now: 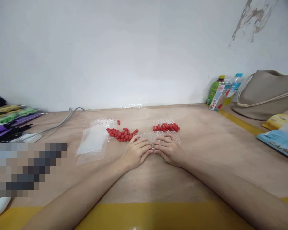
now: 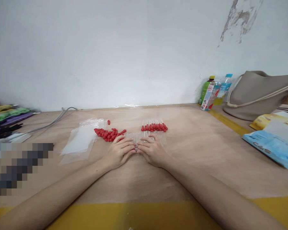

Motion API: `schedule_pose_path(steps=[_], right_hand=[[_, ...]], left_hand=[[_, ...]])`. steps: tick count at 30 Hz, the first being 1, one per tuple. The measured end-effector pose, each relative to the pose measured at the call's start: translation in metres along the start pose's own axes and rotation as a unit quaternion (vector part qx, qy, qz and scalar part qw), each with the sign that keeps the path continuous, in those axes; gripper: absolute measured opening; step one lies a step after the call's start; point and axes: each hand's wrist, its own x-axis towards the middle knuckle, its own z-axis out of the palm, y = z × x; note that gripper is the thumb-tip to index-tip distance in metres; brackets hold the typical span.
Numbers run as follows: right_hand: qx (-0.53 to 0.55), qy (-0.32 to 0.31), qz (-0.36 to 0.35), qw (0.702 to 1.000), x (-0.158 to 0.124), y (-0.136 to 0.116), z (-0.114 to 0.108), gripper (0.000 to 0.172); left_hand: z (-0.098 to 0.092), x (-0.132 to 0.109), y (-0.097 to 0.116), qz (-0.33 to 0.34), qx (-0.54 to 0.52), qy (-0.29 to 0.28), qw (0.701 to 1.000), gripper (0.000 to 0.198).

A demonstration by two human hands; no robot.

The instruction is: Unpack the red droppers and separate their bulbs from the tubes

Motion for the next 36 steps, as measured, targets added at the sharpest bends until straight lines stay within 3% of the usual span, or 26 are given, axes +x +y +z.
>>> schedule_pose_path(steps=[6, 14, 30, 33, 36], right_hand=[[0.043, -0.008, -0.038, 0.998, 0.0, 0.002, -0.002, 0.02], [0.015, 0.021, -0.064, 0.998, -0.002, 0.0, -0.003, 0.018], [-0.013, 0.031, -0.117, 0.993, -0.013, 0.002, -0.009, 0.029], [-0.007, 0.041, -0.115, 0.993, -0.017, 0.007, -0.014, 0.03], [-0.003, 0.077, -0.049, 0.996, -0.019, 0.021, -0.021, 0.027]], left_hand=[[-0.004, 0.001, 0.002, 0.011, 0.0, -0.025, 1.0, 0.017], [-0.007, 0.0, 0.003, 0.021, -0.004, -0.037, 0.999, 0.016], [-0.008, -0.002, 0.004, 0.05, 0.023, -0.01, 0.998, 0.014], [-0.011, -0.006, 0.001, 0.049, 0.028, 0.004, 0.998, 0.015], [-0.014, -0.012, -0.005, -0.009, 0.052, 0.023, 0.998, 0.017]])
